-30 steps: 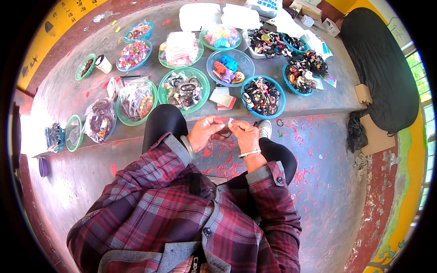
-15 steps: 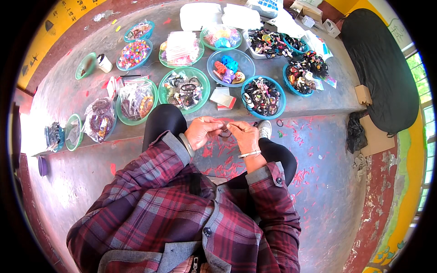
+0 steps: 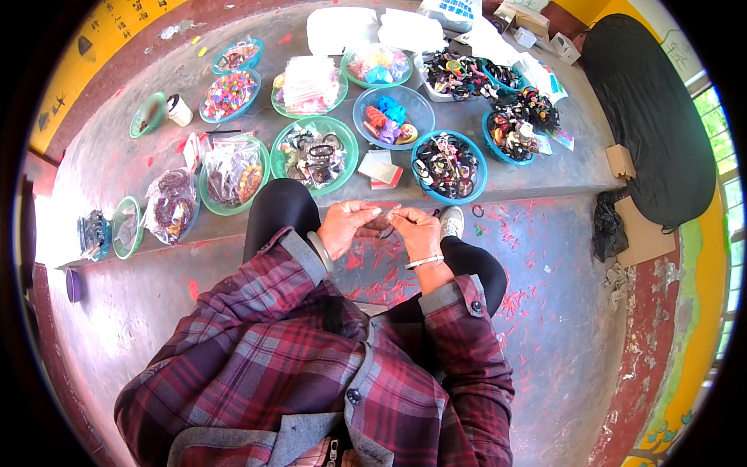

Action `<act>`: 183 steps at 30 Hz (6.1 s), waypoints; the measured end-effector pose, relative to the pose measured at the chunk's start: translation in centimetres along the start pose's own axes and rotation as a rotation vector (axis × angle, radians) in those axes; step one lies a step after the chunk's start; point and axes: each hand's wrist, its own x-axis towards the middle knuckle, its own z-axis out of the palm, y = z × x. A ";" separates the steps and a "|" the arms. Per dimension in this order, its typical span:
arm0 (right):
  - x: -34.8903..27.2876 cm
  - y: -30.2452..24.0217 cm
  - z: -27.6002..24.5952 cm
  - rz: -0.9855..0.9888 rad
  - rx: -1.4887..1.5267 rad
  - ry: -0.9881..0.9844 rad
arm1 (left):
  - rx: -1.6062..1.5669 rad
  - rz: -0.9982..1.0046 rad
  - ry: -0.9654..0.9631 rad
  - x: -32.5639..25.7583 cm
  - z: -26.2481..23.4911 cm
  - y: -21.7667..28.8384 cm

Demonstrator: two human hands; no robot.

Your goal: The person sits on the floor and repeatedly picks small hair accessories from bowls, places them into small clear plastic bags, and sets the filled bags aside. The workspace contains multiple bowls of colorful hair accessories and stacks of empty bags.

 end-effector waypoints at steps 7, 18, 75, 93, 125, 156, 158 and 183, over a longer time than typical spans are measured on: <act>-0.6 -0.3 0.3 0.028 0.071 0.021 | 0.030 -0.013 -0.002 -1.5 0.9 1.1; -1.5 -1.9 -0.8 0.004 0.112 0.006 | -0.135 -0.102 -0.096 -2.2 1.5 2.3; -3.6 -8.6 -0.8 -0.767 -0.578 0.175 | 0.218 0.110 -0.014 -3.2 6.3 2.4; -3.8 -6.8 -0.8 -0.922 -0.878 0.182 | 0.833 0.612 -0.076 -2.4 5.4 0.6; -3.8 -4.4 -0.7 -0.898 -1.135 -0.041 | 1.207 0.558 -0.135 -2.5 3.3 -0.7; -4.0 -4.8 -0.3 -0.695 -0.877 0.029 | 1.096 0.500 -0.163 -3.2 2.5 -0.2; -3.8 -4.6 -0.4 -0.514 -0.673 0.012 | 0.976 0.476 -0.173 -3.2 2.5 -0.2; -3.9 -5.0 -0.2 -0.819 -0.978 -0.033 | 1.195 0.743 -0.095 -2.9 2.2 -0.6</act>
